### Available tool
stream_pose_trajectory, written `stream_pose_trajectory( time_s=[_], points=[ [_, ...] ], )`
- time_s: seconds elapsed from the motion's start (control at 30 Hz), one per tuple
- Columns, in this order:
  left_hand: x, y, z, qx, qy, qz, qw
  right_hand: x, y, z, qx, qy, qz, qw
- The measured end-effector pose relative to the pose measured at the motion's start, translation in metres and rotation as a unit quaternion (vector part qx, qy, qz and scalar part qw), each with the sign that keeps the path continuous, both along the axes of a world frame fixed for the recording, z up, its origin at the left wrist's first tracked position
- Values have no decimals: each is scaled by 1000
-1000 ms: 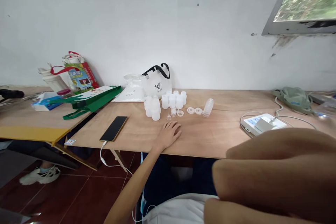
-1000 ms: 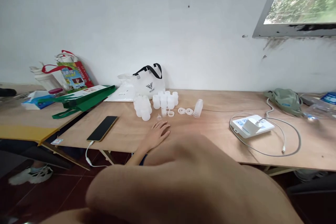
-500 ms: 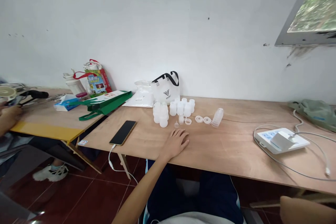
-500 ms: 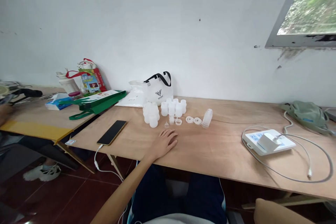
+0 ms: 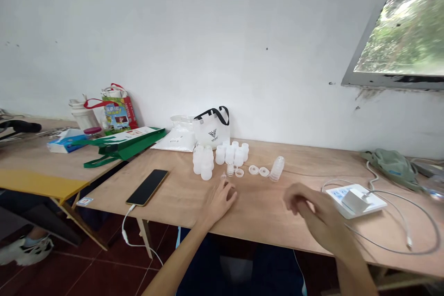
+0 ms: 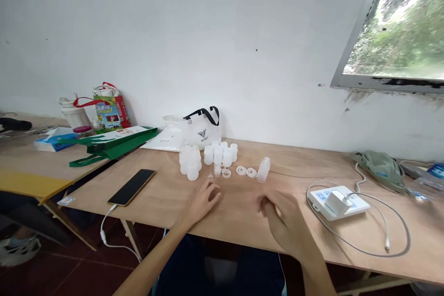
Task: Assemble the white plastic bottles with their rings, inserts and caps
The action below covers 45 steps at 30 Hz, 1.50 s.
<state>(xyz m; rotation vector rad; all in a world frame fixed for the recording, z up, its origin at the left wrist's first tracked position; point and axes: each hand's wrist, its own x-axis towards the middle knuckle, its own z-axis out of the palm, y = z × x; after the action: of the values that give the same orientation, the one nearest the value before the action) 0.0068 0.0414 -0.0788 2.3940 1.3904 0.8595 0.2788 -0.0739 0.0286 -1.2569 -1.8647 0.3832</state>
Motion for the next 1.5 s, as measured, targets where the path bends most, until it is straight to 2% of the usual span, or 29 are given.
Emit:
stream_pose_trajectory(
  time_s=[0.1, 0.2, 0.3, 0.37, 0.6, 0.8, 0.9, 1.0, 1.23, 1.37, 1.5],
  points=[
    [-3, 4, -5, -16, -63, 49, 997, -4, 35, -22, -77, 20, 39, 996],
    [-7, 10, -10, -38, -55, 56, 996, -6, 62, -55, -108, 30, 14, 994],
    [-7, 19, -10, -45, -35, 70, 996, -9, 72, -80, -158, 9, 4, 987],
    [-6, 28, -7, -48, -15, 74, 996, -12, 74, -88, -162, -4, 15, 987],
    [-7, 54, 4, -36, 65, 77, 994, -21, 85, -103, -118, -2, 7, 993],
    [-12, 45, 11, -44, 80, 77, 993, -22, 88, -116, -83, -18, -11, 996],
    [-6, 45, 18, -25, 50, 102, 993, -23, 88, -119, -74, -42, -19, 996],
    [5, 57, 28, -5, 14, 130, 991, -25, 89, -120, -68, -64, -22, 995],
    [21, 88, 39, -33, 58, 146, 987, -26, 88, -120, -68, -90, -25, 993],
    [21, 83, 47, -16, 53, 150, 987, -26, 87, -119, -69, -101, -31, 992],
    [14, 59, 61, 19, 51, 169, 984, -26, 87, -118, -73, -112, -38, 990]
  ],
)
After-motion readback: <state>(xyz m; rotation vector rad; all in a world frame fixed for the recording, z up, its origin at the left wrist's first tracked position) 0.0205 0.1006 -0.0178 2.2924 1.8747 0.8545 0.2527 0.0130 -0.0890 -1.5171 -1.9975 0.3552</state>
